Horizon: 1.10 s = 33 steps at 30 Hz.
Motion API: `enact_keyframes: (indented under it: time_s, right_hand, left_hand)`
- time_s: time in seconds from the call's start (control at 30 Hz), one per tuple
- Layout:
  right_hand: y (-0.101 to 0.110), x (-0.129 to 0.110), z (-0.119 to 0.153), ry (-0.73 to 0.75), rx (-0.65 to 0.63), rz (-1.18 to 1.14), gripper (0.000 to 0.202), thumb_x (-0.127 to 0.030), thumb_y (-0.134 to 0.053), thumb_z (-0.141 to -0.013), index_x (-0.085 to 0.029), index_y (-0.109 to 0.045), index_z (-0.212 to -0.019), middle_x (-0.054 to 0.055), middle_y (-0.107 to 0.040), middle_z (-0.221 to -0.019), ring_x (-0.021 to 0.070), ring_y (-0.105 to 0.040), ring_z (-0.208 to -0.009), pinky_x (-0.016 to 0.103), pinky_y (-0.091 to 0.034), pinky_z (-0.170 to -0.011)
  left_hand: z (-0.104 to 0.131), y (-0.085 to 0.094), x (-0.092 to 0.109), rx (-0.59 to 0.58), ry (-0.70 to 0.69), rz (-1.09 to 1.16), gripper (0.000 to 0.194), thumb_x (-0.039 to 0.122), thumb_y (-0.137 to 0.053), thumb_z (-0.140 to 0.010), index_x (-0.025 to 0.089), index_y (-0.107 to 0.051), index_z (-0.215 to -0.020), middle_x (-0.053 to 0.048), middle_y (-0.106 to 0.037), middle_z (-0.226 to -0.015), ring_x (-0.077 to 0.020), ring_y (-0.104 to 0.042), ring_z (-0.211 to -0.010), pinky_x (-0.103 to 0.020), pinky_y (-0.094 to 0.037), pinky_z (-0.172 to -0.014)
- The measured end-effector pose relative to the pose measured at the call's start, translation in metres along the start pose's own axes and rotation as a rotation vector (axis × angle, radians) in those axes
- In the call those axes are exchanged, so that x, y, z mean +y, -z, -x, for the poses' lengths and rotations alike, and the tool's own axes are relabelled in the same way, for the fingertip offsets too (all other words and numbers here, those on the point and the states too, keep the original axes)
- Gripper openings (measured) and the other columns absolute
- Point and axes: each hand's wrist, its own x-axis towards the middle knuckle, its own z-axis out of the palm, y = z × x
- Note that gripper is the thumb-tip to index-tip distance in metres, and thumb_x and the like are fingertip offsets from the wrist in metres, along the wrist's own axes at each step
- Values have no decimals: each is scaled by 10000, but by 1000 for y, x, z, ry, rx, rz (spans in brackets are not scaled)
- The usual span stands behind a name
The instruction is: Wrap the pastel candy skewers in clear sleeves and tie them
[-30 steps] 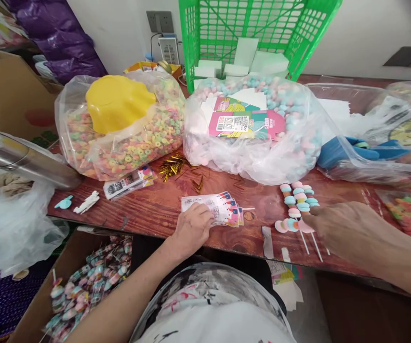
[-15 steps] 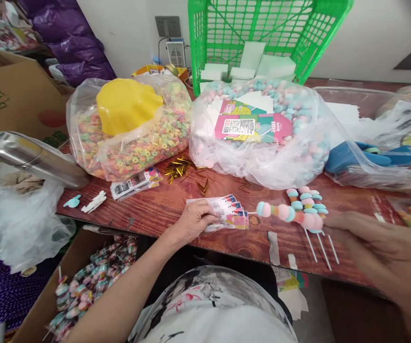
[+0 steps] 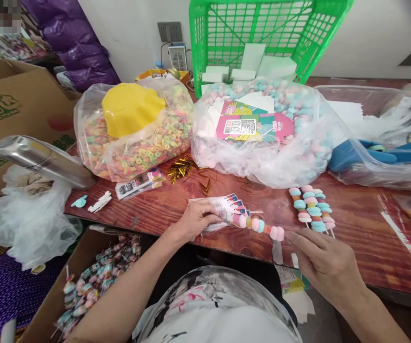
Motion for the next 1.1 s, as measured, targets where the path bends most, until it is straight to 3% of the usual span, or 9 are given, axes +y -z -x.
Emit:
enact_keyframes:
  time_s: [0.27, 0.4, 0.5, 0.6, 0.77, 1.0, 1.1]
  right_hand:
    - [-17, -18, -19, 74, -18, 21, 231, -25, -449, -838, -130, -638, -919, 63, -687, -798, 152, -613, -715, 284, -415, -651]
    - [-16, -13, -20, 31, 45, 48, 230, -36, -491, -845, -160, -637, -973, 44, -716, -836, 151, -610, -703, 302, -382, -659]
    - [-12, -10, -17, 13, 59, 33, 246, -43, -510, -844, -173, -639, -1008, 49, -718, -870, 160, -626, -736, 302, -406, -677]
    - [-12, -13, -15, 15, 92, -40, 278, -35, -507, -831, -181, -637, -1028, 53, -703, -867, 157, -640, -766, 286, -454, -703]
    - [-17, -22, -15, 99, 157, -92, 308, 8, -495, -811, -160, -601, -1047, 78, -655, -855, 154, -621, -769, 253, -481, -651]
    - [1, -21, -30, 272, -31, -39, 301, 1, -375, -817, -150, -607, -934, 70, -625, -836, 154, -578, -709, 273, -456, -611]
    - [9, -25, -37, 295, -41, -77, 295, -13, -369, -833, -141, -613, -938, 65, -617, -802, 153, -568, -701, 279, -447, -615]
  left_hand:
    - [1, 0, -7, -49, -187, -88, 215, 320, -633, -851, 158, -690, -722, -36, -670, -715, -137, -594, -691, -264, -444, -702]
    - [3, 8, 9, -23, -227, -273, 212, 278, -557, -894, 161, -665, -754, -67, -661, -803, -170, -577, -794, -311, -443, -780]
    - [2, 15, 29, -45, -224, -388, 211, 323, -551, -894, 151, -630, -986, -125, -641, -1048, -225, -547, -996, -369, -422, -892]
    - [1, 13, 43, -170, -174, -381, 442, 430, -599, -856, 150, -516, -1188, -129, -623, -1141, -234, -570, -1015, -347, -432, -869]
    - [5, -3, 47, -300, 15, -429, 351, 518, -607, -824, 171, -570, -867, -32, -631, -782, -189, -581, -711, -266, -373, -613]
    - [13, -10, 54, -379, 88, -486, 418, 583, -664, -742, 186, -566, -831, -11, -598, -728, -190, -562, -672, -256, -314, -576]
    - [13, -12, 60, -377, 119, -439, 435, 582, -707, -696, 188, -566, -815, 2, -598, -719, -179, -556, -661, -248, -313, -572]
